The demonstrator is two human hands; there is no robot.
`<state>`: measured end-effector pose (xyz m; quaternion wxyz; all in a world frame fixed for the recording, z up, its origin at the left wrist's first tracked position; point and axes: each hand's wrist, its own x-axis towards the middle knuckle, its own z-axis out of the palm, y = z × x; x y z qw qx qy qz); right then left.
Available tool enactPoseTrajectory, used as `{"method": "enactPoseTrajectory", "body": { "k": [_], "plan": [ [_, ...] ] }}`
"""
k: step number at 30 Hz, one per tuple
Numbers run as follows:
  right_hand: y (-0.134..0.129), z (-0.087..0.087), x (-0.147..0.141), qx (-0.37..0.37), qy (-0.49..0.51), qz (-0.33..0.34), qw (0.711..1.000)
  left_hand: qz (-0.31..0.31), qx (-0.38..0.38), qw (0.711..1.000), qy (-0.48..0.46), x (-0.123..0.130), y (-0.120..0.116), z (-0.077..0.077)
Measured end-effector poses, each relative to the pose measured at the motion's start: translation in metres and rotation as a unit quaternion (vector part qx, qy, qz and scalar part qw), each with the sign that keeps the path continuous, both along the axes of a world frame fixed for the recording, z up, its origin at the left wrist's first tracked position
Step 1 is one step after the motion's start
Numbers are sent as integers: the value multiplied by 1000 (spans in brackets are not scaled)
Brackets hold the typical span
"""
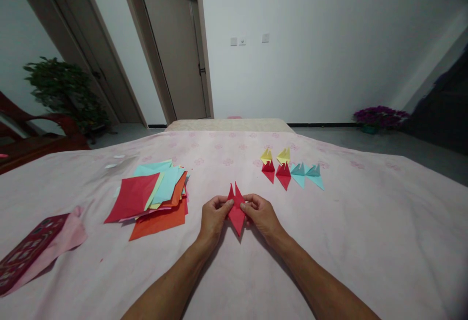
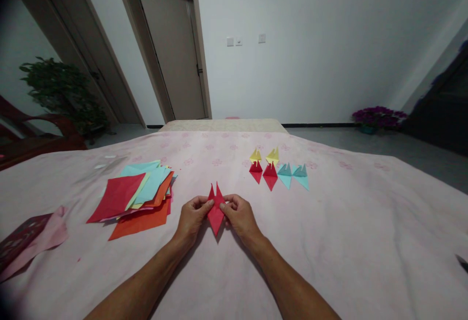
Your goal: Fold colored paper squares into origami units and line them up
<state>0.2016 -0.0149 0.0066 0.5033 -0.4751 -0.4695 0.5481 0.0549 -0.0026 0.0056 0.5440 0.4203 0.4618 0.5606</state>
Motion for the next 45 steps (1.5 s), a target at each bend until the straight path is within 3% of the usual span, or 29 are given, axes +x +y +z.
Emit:
{"method": "enactPoseTrajectory", "body": {
  "k": [4, 8, 14, 18, 21, 25, 29, 33, 39, 45],
  "plan": [
    [3, -5, 1, 0, -42, -2, 999, -10, 9, 999, 35, -1, 4, -3],
    [6, -4, 4, 26, -156, -43, 986, -2, 54, 987, 150, -7, 7, -8],
    [5, 0, 7, 55, -407, -76, 909, 29, 187, 925, 330, -12, 2, -10],
    [5, 4, 6, 53, -497, -56, 864, -33, 265, 866, 423, -9, -3, -11],
    [4, 4, 6, 54, -548, -46, 833, -62, 281, 842, 457, -8, -3, -18],
    [1, 3, 6, 83, -579, -39, 810, -90, 283, 807, 511, -7, -4, -24],
    [-2, 3, 8, 143, -591, -21, 794, -134, 281, 746, 588, -7, -6, -19],
    [-3, 4, 8, 151, -636, -4, 757, -156, 273, 700, 641, -10, -6, -14],
    [-2, 1, 7, 142, -676, 0, 723, -164, 277, 667, 672, -14, -3, -16],
    [-5, 3, 8, 150, -687, 10, 711, -206, 277, 646, 681, -20, -1, -12]
  ]
}}
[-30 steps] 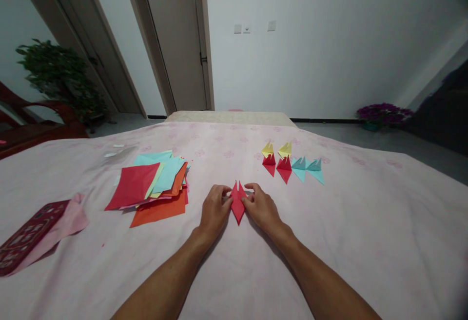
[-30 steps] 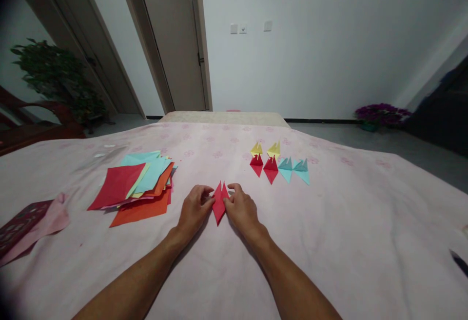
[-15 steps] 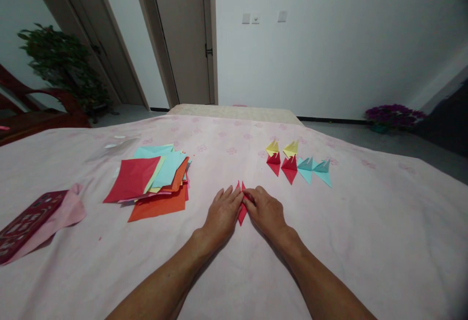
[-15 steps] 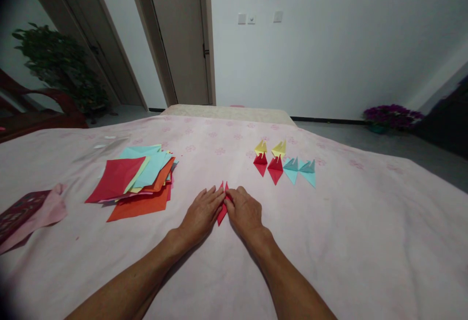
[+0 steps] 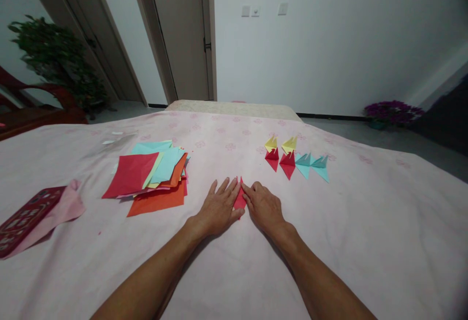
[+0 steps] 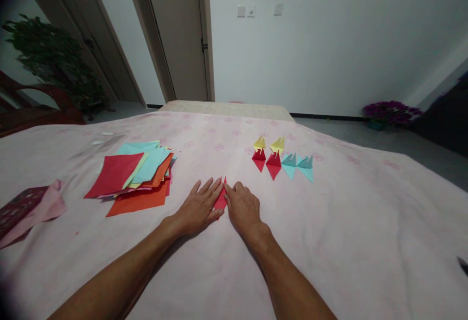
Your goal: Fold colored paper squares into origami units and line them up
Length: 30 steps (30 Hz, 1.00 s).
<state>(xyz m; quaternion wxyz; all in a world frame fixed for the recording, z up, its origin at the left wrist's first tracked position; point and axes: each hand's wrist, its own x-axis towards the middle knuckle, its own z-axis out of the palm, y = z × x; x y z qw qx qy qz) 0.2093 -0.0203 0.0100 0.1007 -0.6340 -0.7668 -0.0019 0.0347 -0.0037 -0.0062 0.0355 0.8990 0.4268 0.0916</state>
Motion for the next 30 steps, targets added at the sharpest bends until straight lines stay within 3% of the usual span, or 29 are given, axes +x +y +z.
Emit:
{"method": "enactPoseTrajectory", "body": {
  "k": [6, 10, 14, 18, 24, 30],
  "plan": [
    [-5, -1, 2, 15, 32, -3, 999, -82, -14, 997, -6, -24, -1, 8],
    [-9, 1, 7, 34, 81, 48, 995, -73, 10, 993, -93, -30, -2, -1],
    [-6, 9, 17, -7, 78, 109, 991, -58, 40, 985, -157, -27, 5, -11],
    [4, 14, 28, -31, 78, 157, 984, -58, 46, 985, -153, -27, 19, -6],
    [14, 7, 36, -25, 103, 194, 975, -77, -3, 986, -148, -33, 34, 4],
    [11, 0, 38, -14, 151, 182, 972, -104, -23, 983, -151, -38, 40, 2]
  ]
}}
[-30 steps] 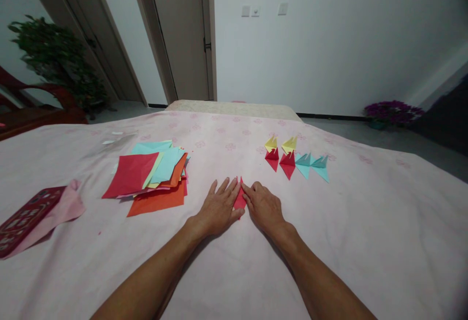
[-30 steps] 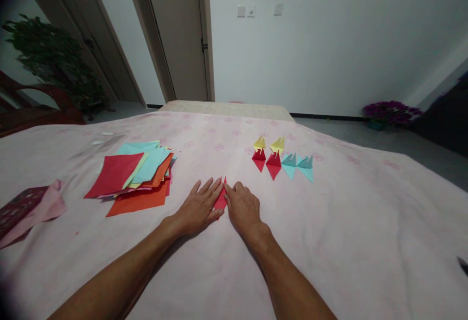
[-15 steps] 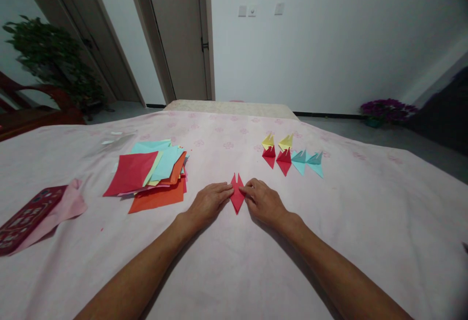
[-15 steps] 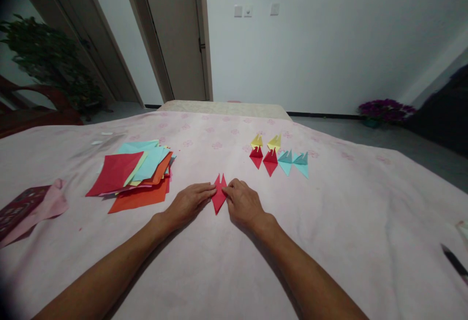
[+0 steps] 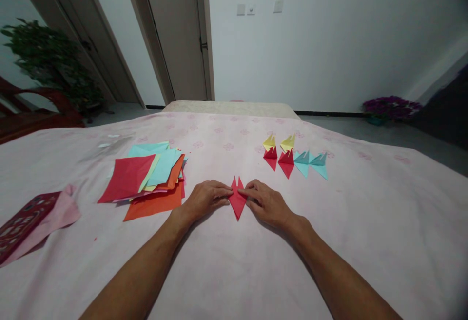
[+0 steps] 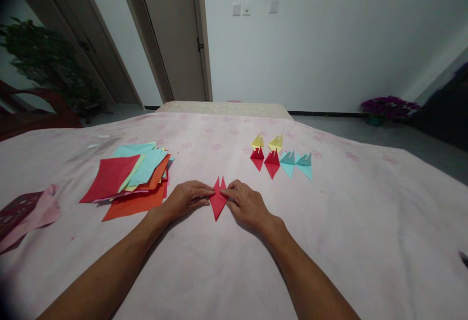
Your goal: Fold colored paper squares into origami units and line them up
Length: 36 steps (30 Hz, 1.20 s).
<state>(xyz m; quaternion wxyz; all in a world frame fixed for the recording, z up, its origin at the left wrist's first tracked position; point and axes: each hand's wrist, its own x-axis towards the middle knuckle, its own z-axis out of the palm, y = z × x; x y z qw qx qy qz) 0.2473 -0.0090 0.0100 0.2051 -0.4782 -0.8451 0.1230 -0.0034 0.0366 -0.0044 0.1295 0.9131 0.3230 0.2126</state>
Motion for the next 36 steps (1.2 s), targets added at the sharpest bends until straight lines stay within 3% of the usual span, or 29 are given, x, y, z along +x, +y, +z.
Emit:
{"method": "enactPoseTrajectory", "body": {
  "k": [11, 19, 27, 33, 36],
  "plan": [
    [2, -4, -3, 22, 34, -26, 999, 48, 19, 999, -15, 14, -7, 5],
    [6, -4, -19, 4, 47, -164, 985, 136, -3, 991, -18, 27, -7, 7],
    [8, -7, -26, 38, -27, -196, 980, 194, 29, 980, 34, 34, -7, 7],
    [7, -8, -30, 34, -43, -214, 975, 223, 43, 974, 14, 34, -8, 2],
    [6, -8, -30, 30, -24, -223, 974, 196, 70, 978, -30, 33, -8, -2]
  ]
}}
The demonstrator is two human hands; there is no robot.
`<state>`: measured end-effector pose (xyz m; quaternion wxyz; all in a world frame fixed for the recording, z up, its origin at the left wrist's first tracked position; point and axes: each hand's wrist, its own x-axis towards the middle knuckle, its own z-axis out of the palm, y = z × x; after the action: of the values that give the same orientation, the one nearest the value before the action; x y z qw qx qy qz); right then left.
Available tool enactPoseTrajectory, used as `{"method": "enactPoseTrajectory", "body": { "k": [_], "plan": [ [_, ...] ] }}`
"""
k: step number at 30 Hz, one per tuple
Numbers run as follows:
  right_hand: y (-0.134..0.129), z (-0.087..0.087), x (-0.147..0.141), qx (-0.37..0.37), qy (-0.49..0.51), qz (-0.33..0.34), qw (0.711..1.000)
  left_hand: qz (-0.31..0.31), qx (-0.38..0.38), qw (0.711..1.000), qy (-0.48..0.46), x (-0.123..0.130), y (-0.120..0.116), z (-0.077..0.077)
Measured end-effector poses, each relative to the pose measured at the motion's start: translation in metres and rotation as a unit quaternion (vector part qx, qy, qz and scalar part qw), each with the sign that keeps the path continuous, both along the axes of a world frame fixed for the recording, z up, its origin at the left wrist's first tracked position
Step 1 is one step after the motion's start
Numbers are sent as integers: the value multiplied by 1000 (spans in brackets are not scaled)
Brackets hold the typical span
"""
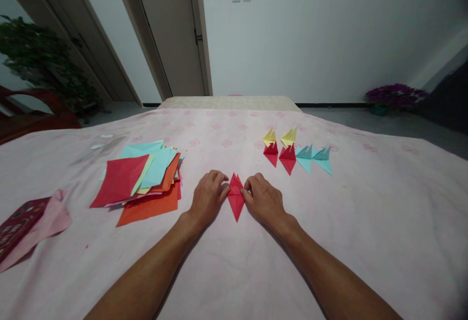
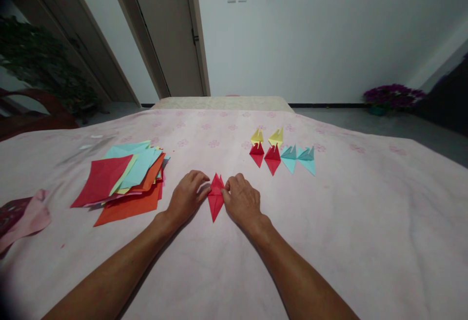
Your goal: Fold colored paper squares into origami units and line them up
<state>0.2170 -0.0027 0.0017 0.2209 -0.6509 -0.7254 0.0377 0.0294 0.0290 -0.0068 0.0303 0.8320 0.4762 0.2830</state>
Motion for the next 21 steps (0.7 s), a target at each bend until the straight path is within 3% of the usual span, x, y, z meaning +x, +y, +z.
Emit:
{"method": "enactPoseTrajectory", "body": {
  "k": [6, 12, 21],
  "plan": [
    [1, -3, 3, 19, 11, 21, 1000, -134, 26, 989, 51, -3, 6, -10],
    [1, -2, 3, 26, -12, 33, 999, -129, -42, 984, 114, 0, 9, -9],
    [2, -1, 6, 9, 20, 37, 999, -132, -74, 975, 164, -4, 19, -10]
  ]
}}
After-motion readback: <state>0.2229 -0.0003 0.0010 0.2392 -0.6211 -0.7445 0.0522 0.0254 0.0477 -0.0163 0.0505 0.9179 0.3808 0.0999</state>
